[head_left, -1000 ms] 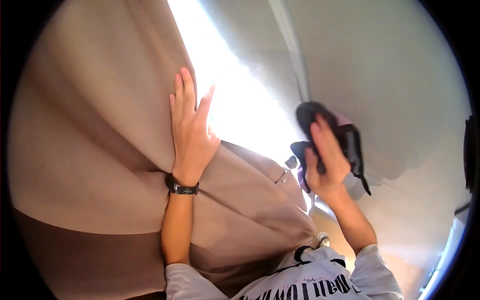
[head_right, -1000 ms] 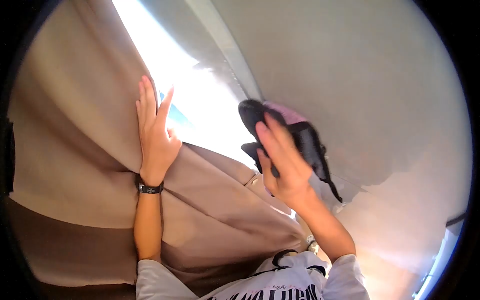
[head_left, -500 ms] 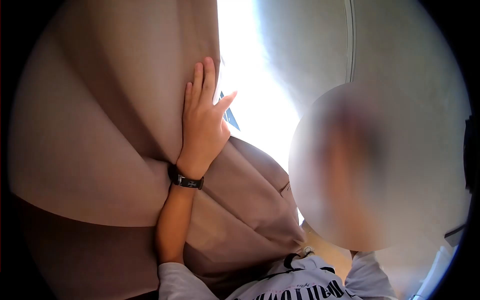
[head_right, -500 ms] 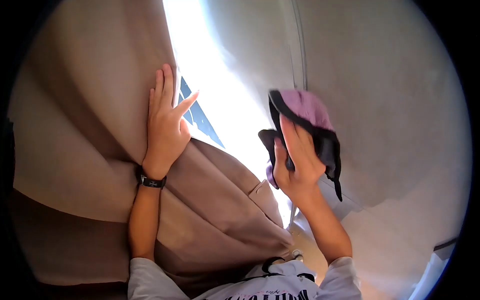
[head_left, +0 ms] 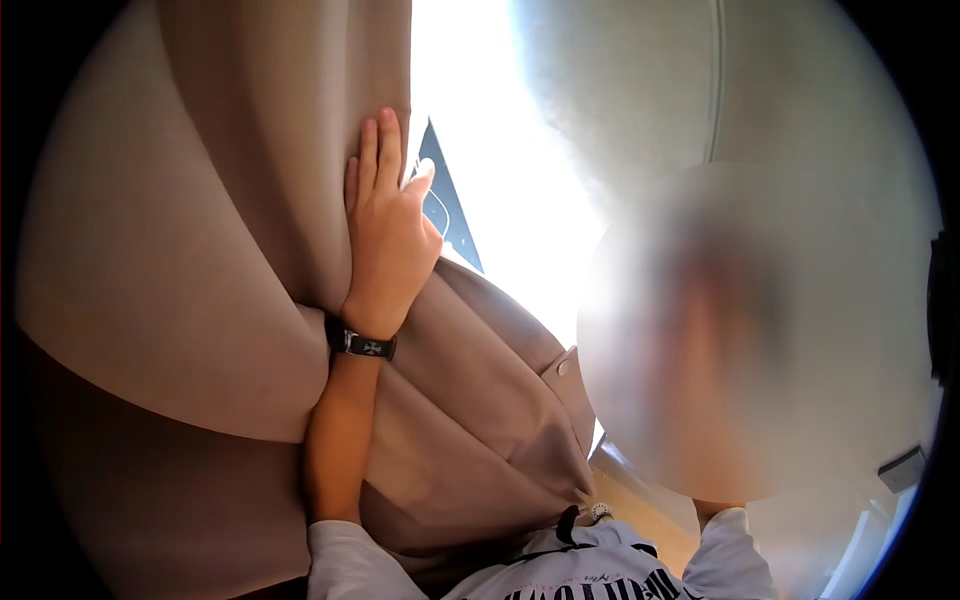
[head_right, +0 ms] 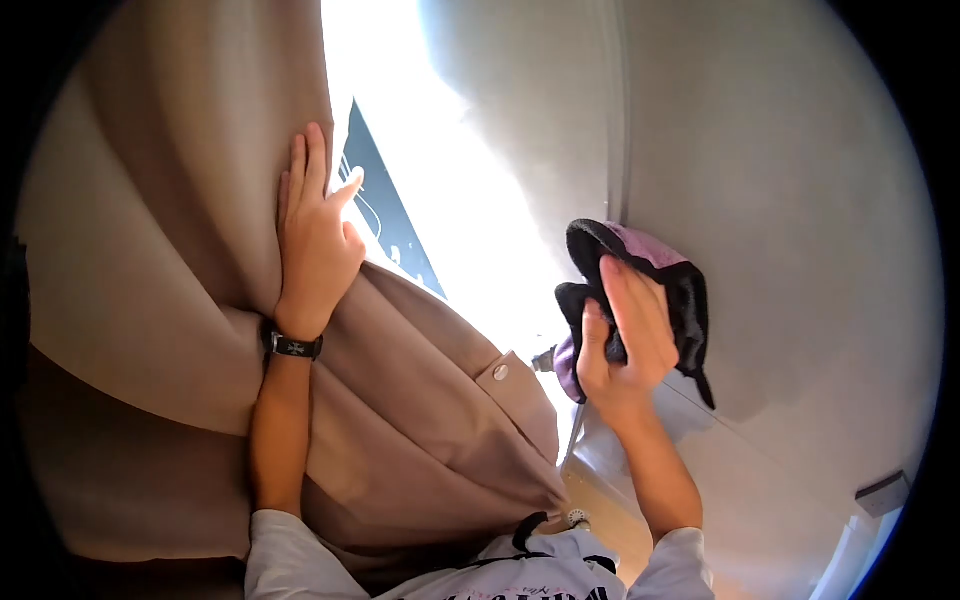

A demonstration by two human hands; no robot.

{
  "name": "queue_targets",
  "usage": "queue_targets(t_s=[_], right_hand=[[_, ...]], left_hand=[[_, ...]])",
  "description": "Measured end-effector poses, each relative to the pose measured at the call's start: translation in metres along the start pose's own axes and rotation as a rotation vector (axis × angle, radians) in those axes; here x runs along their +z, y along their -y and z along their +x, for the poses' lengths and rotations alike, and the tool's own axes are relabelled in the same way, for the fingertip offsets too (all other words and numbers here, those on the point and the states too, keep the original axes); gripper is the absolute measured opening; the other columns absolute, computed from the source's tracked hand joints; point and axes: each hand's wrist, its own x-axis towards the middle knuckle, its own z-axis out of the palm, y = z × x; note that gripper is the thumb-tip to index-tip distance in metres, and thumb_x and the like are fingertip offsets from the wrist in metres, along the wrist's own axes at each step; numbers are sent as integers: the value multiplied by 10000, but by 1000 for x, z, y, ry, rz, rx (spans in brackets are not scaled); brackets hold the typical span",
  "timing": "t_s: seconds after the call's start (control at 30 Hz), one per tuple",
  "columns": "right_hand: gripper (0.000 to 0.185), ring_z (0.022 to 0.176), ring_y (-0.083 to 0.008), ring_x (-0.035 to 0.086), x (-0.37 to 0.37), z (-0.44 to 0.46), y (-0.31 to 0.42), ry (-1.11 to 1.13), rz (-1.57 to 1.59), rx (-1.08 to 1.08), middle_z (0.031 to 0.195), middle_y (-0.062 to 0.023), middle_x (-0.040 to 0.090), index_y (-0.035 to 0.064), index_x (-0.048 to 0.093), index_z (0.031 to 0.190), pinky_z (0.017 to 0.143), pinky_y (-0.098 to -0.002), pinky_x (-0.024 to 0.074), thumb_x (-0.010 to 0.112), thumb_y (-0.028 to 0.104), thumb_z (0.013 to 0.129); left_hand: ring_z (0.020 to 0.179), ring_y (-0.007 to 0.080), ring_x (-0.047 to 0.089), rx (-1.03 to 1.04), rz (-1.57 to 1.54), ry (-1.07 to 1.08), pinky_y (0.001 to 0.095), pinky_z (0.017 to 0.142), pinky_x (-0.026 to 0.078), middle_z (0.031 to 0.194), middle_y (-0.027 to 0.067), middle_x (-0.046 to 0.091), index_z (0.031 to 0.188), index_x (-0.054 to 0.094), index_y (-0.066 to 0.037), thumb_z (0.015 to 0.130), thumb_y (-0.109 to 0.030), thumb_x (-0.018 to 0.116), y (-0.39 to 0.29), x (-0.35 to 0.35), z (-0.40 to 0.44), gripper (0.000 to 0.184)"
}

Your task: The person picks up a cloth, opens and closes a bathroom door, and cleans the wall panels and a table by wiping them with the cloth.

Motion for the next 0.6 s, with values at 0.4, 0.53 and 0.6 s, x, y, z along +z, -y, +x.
queue_targets(t_s=[0.4,0.53,0.6], right_hand=[[130,725,-266,694,-7,-46,-26,157,-227,-124,817,-140,705,5,723,860,714,-304,526,697,-56,748],[422,639,-196,645,-7,16,-24,155,-167,-139,821,-120,689,36,708,1069,608,-275,512,608,-147,702],[490,656,-185,648,7,24,-12,241,-162,-159,871,-98,696,76,698,1126,615,-282,518,603,-141,696]], left_hand=[[1407,376,281,12,-12,-73,508,1107,296,1502,234,318,1105,686,24,699,96,493,-3,18,-10,456],[1407,382,278,3,-42,-67,510,1114,279,1503,239,313,1124,679,17,703,95,482,-12,20,-8,471],[1410,392,263,10,-35,-67,504,1118,274,1505,248,300,1134,674,18,708,97,448,5,22,-16,488]])
